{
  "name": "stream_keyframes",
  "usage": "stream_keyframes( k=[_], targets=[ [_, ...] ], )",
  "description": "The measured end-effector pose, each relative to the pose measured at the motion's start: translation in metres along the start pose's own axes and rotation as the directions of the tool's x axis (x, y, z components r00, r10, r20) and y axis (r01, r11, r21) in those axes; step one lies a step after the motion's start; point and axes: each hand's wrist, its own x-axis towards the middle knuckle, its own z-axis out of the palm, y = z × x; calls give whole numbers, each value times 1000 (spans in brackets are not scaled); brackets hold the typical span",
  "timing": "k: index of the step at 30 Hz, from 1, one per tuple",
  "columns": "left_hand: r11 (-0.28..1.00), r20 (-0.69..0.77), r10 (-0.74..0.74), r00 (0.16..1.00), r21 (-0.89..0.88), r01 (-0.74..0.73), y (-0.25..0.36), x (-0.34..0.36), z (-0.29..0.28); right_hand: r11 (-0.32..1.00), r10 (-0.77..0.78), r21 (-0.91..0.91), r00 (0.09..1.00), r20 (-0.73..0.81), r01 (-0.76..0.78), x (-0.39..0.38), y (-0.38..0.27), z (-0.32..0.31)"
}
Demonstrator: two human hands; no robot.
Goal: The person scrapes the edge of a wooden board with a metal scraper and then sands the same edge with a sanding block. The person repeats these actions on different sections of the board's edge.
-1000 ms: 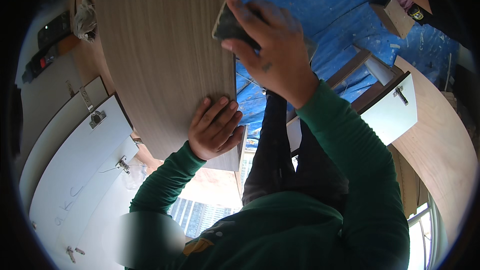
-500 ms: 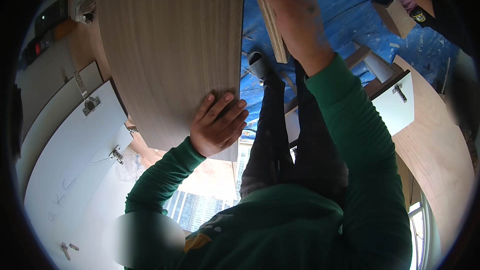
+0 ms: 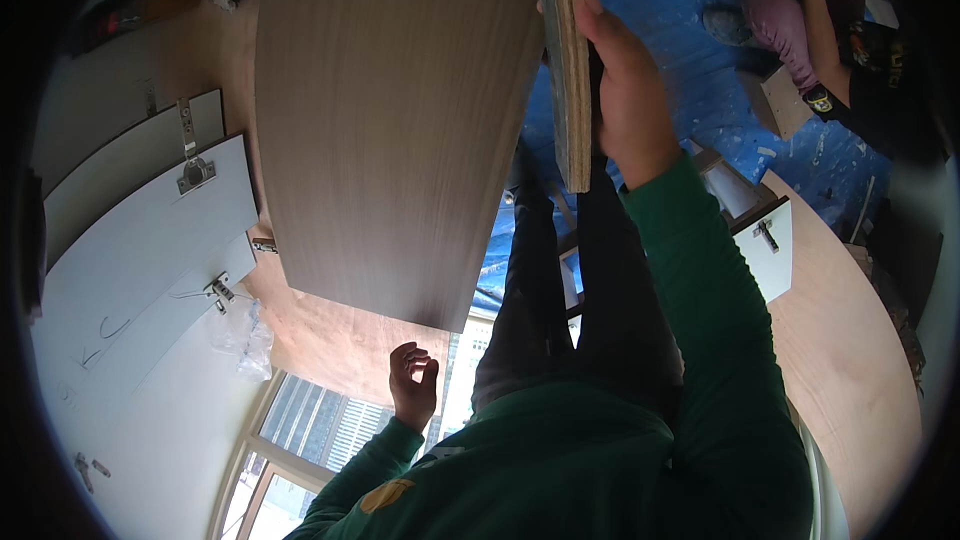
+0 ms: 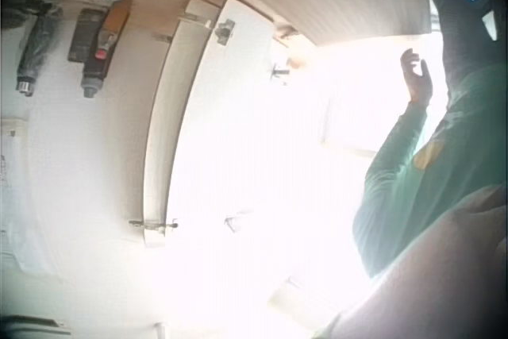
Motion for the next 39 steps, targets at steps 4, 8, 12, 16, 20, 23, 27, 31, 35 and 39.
stream_keyframes(
  k=[4, 8, 12, 16, 20, 23, 27, 31, 35, 39],
  targets=[
    [899, -255, -273, 927, -410, 152, 18, 35, -6, 999, -51, -4, 997, -50, 51, 3, -4, 25],
    [850, -220, -286, 933, -508, 141, 59, 55, -2, 1000, 0, 2, 999, -47, 1, 5, -15, 28],
    [831, -235, -294, 927, -541, 127, 68, 55, 1, 999, 13, 35, 999, -34, -12, 21, -21, 22],
    [854, -264, -256, 930, -513, 89, 95, 61, 7, 1000, -9, 0, 998, -62, 9, 38, -38, 40],
    [877, -253, -197, 947, -478, 55, 95, 70, 11, 1000, 1, -1, 1000, 20, -1, 61, -46, 31],
    [896, -217, -199, 956, -435, 88, 89, 72, 7, 1000, 5, 1, 999, 36, -5, 67, -52, 32],
    [932, -202, -162, 966, -353, 82, 86, 73, 2, 998, 27, -49, 999, 24, -26, 68, -66, 44],
    [973, -239, 95, 966, 230, -38, 90, 89, -23, 968, -22, -249, 1000, 2, 21, 88, -86, 14],
    [783, -268, 591, 761, 418, -461, 153, 134, -37, 942, -168, -297, 986, -12, 157, 108, -138, 29],
    [525, -325, 851, 414, 492, -694, 227, 249, -26, 862, -290, -408, 953, 94, 302, 188, -202, 31]
  ],
)
